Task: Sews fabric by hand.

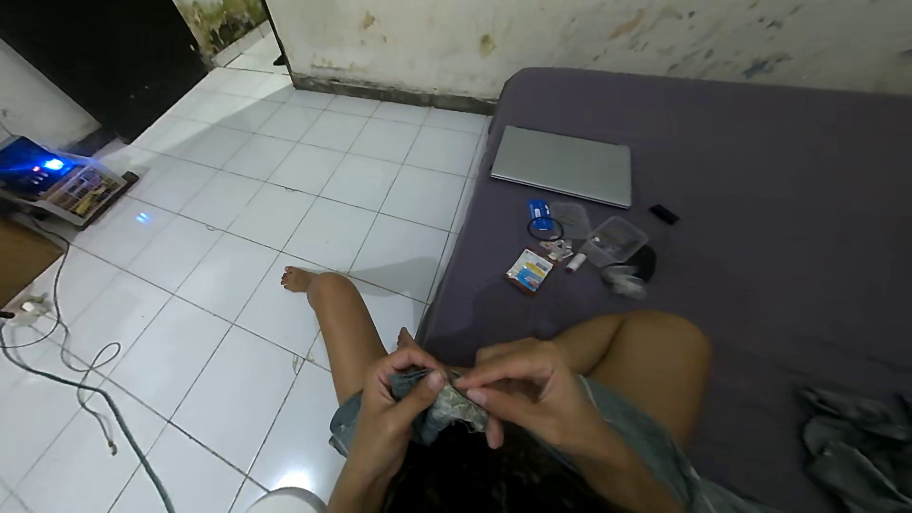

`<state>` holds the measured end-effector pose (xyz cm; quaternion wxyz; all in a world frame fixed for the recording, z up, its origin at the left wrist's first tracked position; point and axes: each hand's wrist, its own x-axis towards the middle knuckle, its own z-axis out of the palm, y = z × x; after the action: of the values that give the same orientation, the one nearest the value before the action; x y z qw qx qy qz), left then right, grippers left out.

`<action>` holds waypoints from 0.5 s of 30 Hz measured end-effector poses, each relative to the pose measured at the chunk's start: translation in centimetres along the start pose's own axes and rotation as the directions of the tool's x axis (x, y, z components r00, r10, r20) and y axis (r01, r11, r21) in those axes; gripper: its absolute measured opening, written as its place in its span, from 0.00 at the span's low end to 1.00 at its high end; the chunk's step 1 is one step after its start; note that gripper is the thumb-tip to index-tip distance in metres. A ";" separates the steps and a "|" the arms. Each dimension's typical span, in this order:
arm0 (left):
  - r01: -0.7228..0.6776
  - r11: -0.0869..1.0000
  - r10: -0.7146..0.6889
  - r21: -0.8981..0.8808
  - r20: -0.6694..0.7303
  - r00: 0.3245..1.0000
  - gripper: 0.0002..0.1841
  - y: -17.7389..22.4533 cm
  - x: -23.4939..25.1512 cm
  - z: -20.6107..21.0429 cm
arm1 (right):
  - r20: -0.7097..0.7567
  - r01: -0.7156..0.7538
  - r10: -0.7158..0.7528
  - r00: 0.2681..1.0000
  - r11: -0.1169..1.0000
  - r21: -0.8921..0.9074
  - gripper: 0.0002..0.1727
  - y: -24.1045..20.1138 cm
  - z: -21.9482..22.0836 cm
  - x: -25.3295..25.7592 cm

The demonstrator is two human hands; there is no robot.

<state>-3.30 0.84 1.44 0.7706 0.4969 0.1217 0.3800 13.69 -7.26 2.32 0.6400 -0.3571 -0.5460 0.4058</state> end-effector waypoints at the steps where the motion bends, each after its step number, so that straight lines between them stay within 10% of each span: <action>1: 0.001 1.000 -0.001 0.000 0.003 1.000 0.06 0.0 0.0 0.0 | 0.003 0.003 -0.003 1.000 1.000 0.001 0.08 0.0 0.0 0.0; 15: -0.012 1.000 0.012 -0.019 0.025 1.000 0.07 0.0 -0.1 0.1 | 0.034 0.016 -0.018 0.999 0.999 0.039 0.09 0.0 -0.2 -0.2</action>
<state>-3.37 0.71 1.44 0.7745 0.4951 0.1052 0.3795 13.88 -7.42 2.27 0.6408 -0.3328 -0.5519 0.4171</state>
